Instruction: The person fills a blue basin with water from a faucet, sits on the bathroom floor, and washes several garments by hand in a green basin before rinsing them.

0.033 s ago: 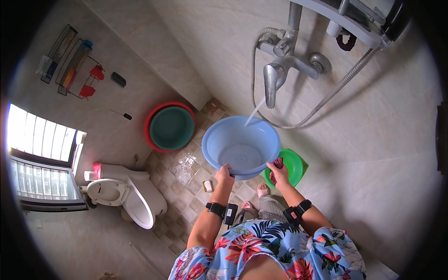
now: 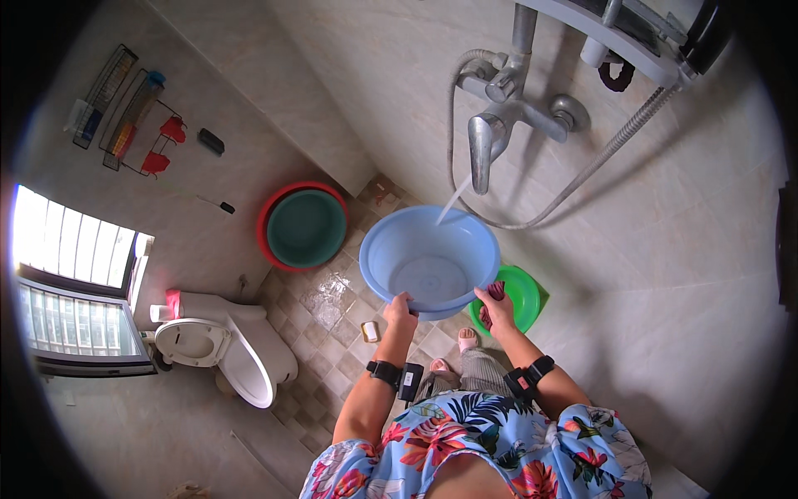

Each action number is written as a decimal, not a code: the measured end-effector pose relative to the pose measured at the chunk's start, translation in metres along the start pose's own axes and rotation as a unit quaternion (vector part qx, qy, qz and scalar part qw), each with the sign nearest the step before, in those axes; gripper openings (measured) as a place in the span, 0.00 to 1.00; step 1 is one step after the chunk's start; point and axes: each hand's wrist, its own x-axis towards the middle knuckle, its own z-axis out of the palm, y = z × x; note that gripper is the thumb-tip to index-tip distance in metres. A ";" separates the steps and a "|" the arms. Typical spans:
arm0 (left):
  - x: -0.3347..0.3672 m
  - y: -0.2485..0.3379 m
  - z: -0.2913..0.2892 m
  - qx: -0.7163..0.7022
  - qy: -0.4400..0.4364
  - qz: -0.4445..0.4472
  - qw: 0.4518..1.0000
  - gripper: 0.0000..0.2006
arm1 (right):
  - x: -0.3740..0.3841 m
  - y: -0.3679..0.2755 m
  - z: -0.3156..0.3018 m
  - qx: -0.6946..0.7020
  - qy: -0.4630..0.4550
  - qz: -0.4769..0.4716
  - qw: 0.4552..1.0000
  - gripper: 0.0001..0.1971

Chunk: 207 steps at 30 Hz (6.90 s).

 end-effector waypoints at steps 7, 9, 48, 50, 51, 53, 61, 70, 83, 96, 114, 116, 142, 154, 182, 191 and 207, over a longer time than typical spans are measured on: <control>-0.007 -0.002 0.012 0.007 -0.013 0.029 0.999 0.09 | 0.017 -0.003 0.011 0.056 0.041 0.089 0.994 0.20; -0.009 -0.002 0.014 0.005 -0.015 0.023 1.000 0.09 | 0.020 -0.004 0.013 0.068 0.032 0.108 0.991 0.19; 0.047 -0.021 -0.007 0.010 -0.117 -0.107 0.987 0.09 | 0.058 0.010 0.001 0.099 0.000 0.112 0.989 0.15; 0.050 -0.021 -0.001 0.007 -0.121 -0.102 0.987 0.09 | 0.079 0.028 -0.023 0.084 0.001 0.099 0.992 0.15; 0.054 -0.018 -0.005 0.001 -0.112 -0.096 0.989 0.09 | 0.069 0.023 -0.012 0.048 0.072 0.111 0.990 0.14; 0.061 -0.013 -0.016 -0.011 -0.099 -0.086 0.991 0.09 | 0.073 0.040 -0.008 0.023 0.090 0.112 0.989 0.13; 0.052 -0.004 0.002 -0.015 -0.144 -0.075 0.987 0.06 | 0.124 0.073 -0.044 0.005 0.064 0.066 0.996 0.09; 0.052 -0.004 -0.001 -0.024 -0.123 -0.085 0.989 0.06 | 0.078 0.031 -0.021 0.043 0.011 0.130 0.990 0.12; 0.039 -0.004 -0.001 0.037 -0.115 -0.101 0.988 0.05 | 0.069 0.013 -0.012 0.101 -0.017 0.102 0.990 0.10; 0.041 -0.006 0.000 0.073 -0.107 -0.112 0.985 0.05 | 0.068 0.014 -0.023 0.087 -0.036 0.107 0.990 0.09; 0.046 -0.015 0.012 0.118 -0.085 -0.124 0.982 0.06 | 0.065 0.003 -0.027 0.076 -0.020 0.132 0.988 0.09; 0.046 -0.014 0.014 0.124 -0.087 -0.124 0.981 0.06 | 0.064 -0.001 -0.026 0.078 -0.020 0.134 0.988 0.10; 0.063 -0.015 0.018 0.106 -0.081 -0.124 0.983 0.07 | 0.075 -0.003 -0.025 0.100 -0.040 0.151 0.983 0.11; 0.067 -0.017 0.021 0.109 -0.080 -0.132 0.982 0.07 | 0.071 -0.010 -0.023 0.112 -0.018 0.148 0.983 0.10; 0.053 -0.012 0.032 0.107 -0.121 -0.138 0.977 0.08 | 0.077 -0.014 -0.031 0.119 -0.029 0.144 0.982 0.10; 0.036 -0.006 0.037 0.108 -0.108 -0.127 0.980 0.08 | 0.074 -0.017 -0.032 0.105 -0.023 0.146 0.983 0.09; 0.026 0.002 0.031 0.127 -0.124 -0.119 0.977 0.06 | 0.067 -0.023 -0.030 0.116 -0.036 0.120 0.985 0.08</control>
